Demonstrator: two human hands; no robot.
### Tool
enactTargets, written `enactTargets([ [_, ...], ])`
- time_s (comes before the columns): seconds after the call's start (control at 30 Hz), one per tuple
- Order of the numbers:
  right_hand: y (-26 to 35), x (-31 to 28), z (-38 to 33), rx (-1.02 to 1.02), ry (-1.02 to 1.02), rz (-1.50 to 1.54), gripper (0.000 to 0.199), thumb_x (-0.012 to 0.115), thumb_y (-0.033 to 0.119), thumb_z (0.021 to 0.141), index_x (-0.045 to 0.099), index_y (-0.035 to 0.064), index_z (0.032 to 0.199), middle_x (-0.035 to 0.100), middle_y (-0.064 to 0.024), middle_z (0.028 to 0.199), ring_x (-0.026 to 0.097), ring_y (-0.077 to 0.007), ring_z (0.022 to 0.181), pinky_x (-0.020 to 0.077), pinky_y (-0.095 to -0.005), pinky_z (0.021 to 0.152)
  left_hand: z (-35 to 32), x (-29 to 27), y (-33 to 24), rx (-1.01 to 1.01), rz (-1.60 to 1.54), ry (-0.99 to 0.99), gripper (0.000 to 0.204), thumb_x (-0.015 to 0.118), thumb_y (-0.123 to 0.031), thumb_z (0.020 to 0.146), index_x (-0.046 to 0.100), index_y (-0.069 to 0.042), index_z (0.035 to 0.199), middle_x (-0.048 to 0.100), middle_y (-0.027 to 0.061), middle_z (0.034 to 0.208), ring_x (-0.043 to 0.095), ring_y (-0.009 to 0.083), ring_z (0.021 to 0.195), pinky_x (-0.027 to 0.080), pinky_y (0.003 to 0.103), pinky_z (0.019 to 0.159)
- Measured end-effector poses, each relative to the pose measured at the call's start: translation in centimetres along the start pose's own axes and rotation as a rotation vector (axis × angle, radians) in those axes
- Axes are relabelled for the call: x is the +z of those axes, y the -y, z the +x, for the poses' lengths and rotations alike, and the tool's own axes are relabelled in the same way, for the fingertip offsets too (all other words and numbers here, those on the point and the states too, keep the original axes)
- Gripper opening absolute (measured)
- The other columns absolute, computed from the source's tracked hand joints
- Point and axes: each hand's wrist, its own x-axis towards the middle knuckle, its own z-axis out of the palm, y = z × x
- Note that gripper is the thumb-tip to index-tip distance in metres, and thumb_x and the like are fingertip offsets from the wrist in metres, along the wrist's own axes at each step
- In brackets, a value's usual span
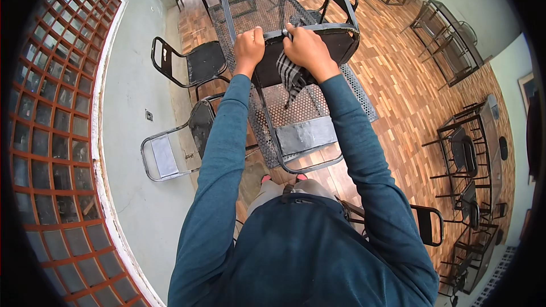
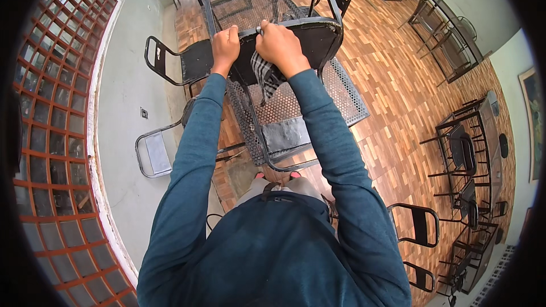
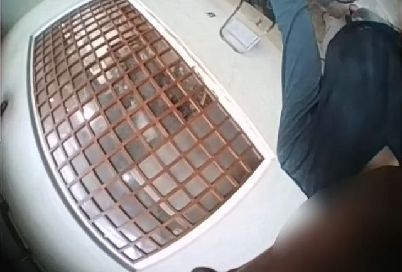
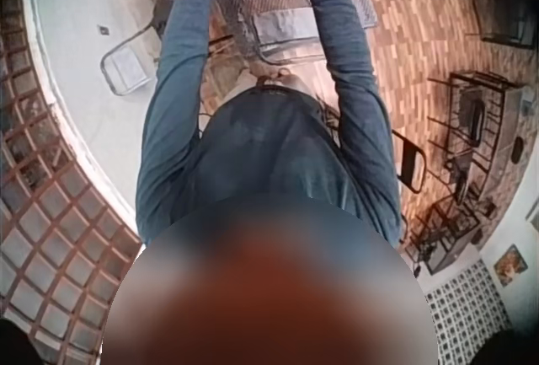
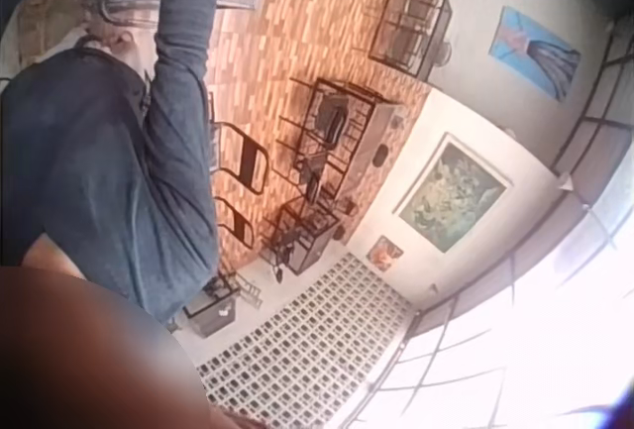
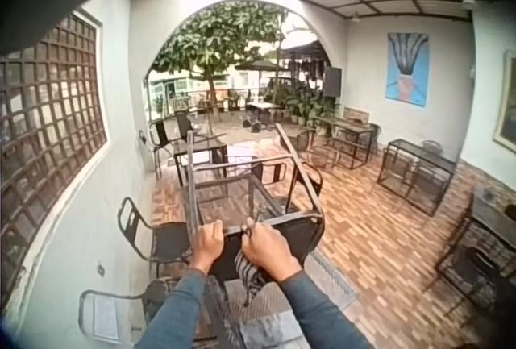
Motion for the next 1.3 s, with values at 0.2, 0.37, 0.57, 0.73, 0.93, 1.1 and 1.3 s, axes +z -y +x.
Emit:
enactTargets([
  [0.2, -0.7, 0.7, 0.8, -0.026, 0.009, 0.049, 0.046, 0.058, 0.025, 0.092, 0.066, 0.0051, 0.133, 0.069, -0.0312, 0.104, 0.067, -0.0454, 0.101, 0.0517, -0.0525, 0.093, 0.1, 0.3, -0.6, -0.038, 0.017, 0.034, 0.05, 0.047, -0.033, 0.102, 0.068, 0.002, 0.073, 0.063, 0.0276, 0.07, 0.062, 0.0496, 0.068, 0.048, 0.056, 0.065],
  [0.37, 0.6, 1.4, -0.8, -0.013, -0.055, 0.107, 0.047, 0.059, 0.026, 0.091, 0.066, 0.0061, 0.133, 0.07, -0.0292, 0.104, 0.067, -0.0453, 0.101, 0.0523, -0.0514, 0.093, 0.1, -0.2, -0.2, -0.027, 0.022, 0.015, 0.05, 0.047, -0.033, 0.101, 0.069, 0.002, 0.074, 0.064, 0.028, 0.071, 0.062, 0.0498, 0.069, 0.048, 0.057, 0.065],
  [0.57, 0.8, 0.8, 0.3, 0.032, 0.038, 0.052, 0.046, 0.06, 0.028, 0.091, 0.068, 0.0093, 0.132, 0.07, -0.0283, 0.106, 0.067, -0.0439, 0.104, 0.0524, -0.0495, 0.096, -0.1, -0.2, -0.8, -0.052, 0.034, 0.03, 0.049, 0.048, -0.034, 0.101, 0.068, 0.003, 0.076, 0.064, 0.0285, 0.074, 0.063, 0.0502, 0.072, 0.047, 0.057, 0.067],
  [0.73, -0.8, 0.7, 1.1, 0.002, 0.174, 0.142, 0.061, 0.064, 0.031, 0.092, 0.05, 0.0061, 0.146, 0.068, -0.0328, 0.11, 0.065, -0.0485, 0.107, 0.0524, -0.0478, 0.094, 0.1, -0.2, -0.3, -0.03, 0.007, 0.036, 0.048, 0.048, -0.034, 0.101, 0.067, 0.004, 0.077, 0.064, 0.0295, 0.077, 0.063, 0.0507, 0.074, 0.046, 0.057, 0.067],
  [0.93, -0.1, -1.1, -0.2, -0.002, 0.071, 0.182, 0.055, 0.072, 0.032, 0.089, 0.053, 0.0056, 0.134, 0.07, -0.0271, 0.105, 0.067, -0.046, 0.102, 0.0532, -0.0458, 0.086, -0.2, -0.4, -0.7, -0.026, 0.043, 0.003, 0.049, 0.046, -0.032, 0.101, 0.069, 0.002, 0.075, 0.065, 0.0277, 0.072, 0.062, 0.05, 0.069, 0.048, 0.058, 0.066],
  [1.1, 1.3, 2.1, -1.6, 0.001, -0.067, 0.191, 0.043, 0.07, 0.029, 0.093, 0.068, 0.0075, 0.13, 0.071, -0.0242, 0.114, 0.066, -0.0425, 0.109, 0.0539, -0.045, 0.094, -0.2, -0.3, -0.5, -0.042, 0.062, -0.007, 0.049, 0.046, -0.034, 0.101, 0.071, 0.0, 0.074, 0.065, 0.027, 0.072, 0.063, 0.0495, 0.07, 0.05, 0.057, 0.067],
  [1.3, 1.7, 5.6, -2.7, -0.031, -0.2, 0.192, 0.051, 0.061, 0.017, 0.092, 0.056, 0.0129, 0.143, 0.066, -0.0251, 0.098, 0.064, -0.0463, 0.098, 0.0519, -0.0514, 0.087, -0.2, -0.4, -1.1, -0.075, 0.072, 0.003, 0.048, 0.046, -0.034, 0.1, 0.073, -0.002, 0.078, 0.067, 0.0266, 0.075, 0.065, 0.0499, 0.074, 0.053, 0.057, 0.071],
])
